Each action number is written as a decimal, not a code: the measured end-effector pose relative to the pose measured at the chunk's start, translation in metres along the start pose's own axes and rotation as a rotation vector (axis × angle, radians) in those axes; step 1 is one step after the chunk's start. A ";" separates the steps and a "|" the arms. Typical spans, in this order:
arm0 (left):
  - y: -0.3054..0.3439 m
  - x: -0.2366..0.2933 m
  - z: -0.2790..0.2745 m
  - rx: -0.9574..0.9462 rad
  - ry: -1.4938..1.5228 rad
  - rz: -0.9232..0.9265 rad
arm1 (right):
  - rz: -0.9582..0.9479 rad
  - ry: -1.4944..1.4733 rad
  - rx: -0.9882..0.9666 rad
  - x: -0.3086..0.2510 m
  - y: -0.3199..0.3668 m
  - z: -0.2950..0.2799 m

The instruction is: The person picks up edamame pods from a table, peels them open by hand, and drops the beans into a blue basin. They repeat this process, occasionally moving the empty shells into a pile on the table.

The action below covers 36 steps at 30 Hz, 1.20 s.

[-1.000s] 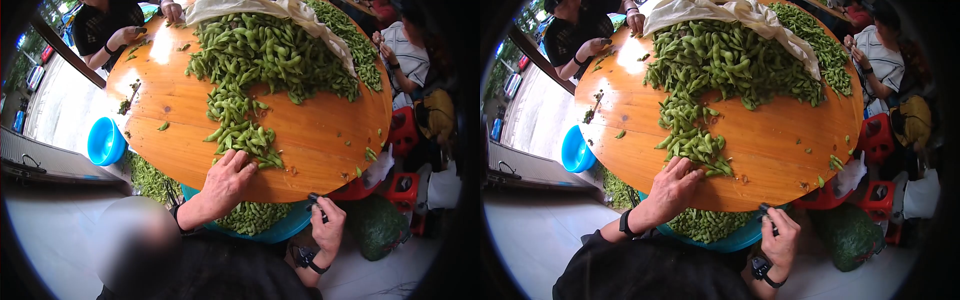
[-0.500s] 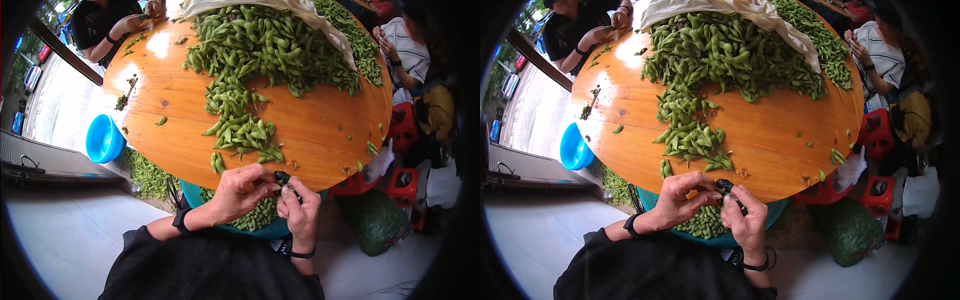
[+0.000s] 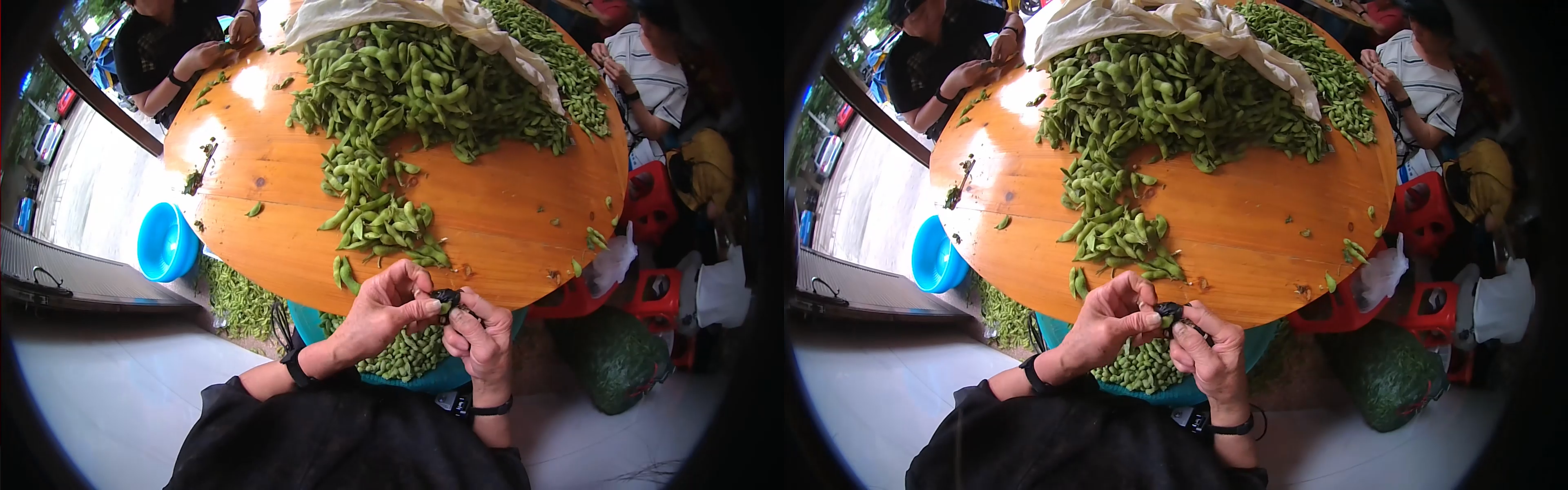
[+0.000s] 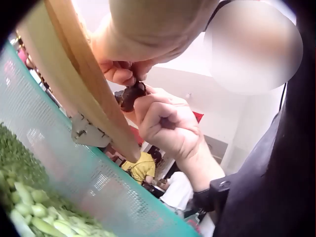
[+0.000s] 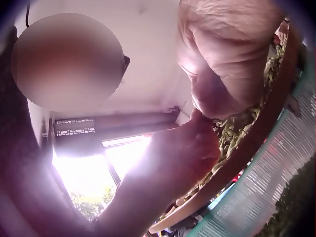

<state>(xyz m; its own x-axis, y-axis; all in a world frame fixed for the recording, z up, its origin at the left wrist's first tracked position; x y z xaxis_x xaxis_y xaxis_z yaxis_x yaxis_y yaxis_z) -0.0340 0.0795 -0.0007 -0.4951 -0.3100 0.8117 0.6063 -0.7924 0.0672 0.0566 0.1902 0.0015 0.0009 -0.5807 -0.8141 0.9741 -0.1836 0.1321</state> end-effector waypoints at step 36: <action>0.033 -0.021 0.023 -0.241 -0.544 -0.130 | -0.319 1.050 0.086 -0.019 0.046 0.001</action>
<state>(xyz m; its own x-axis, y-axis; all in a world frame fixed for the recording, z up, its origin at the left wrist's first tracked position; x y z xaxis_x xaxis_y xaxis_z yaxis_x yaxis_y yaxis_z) 0.0109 0.0716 -0.0022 -0.1284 0.0598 0.9899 0.3729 -0.9220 0.1041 0.1012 0.1922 0.0241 -0.0162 0.4597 -0.8879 0.9447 -0.2839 -0.1643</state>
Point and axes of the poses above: each hand's wrist, its own y-axis away from the middle knuckle, its own z-axis out of the palm, x = y × z, the point moved 7 cm from there along -y, towards the middle knuckle, and after that the axes turned 7 degrees about -x, right-handed, at the moved point
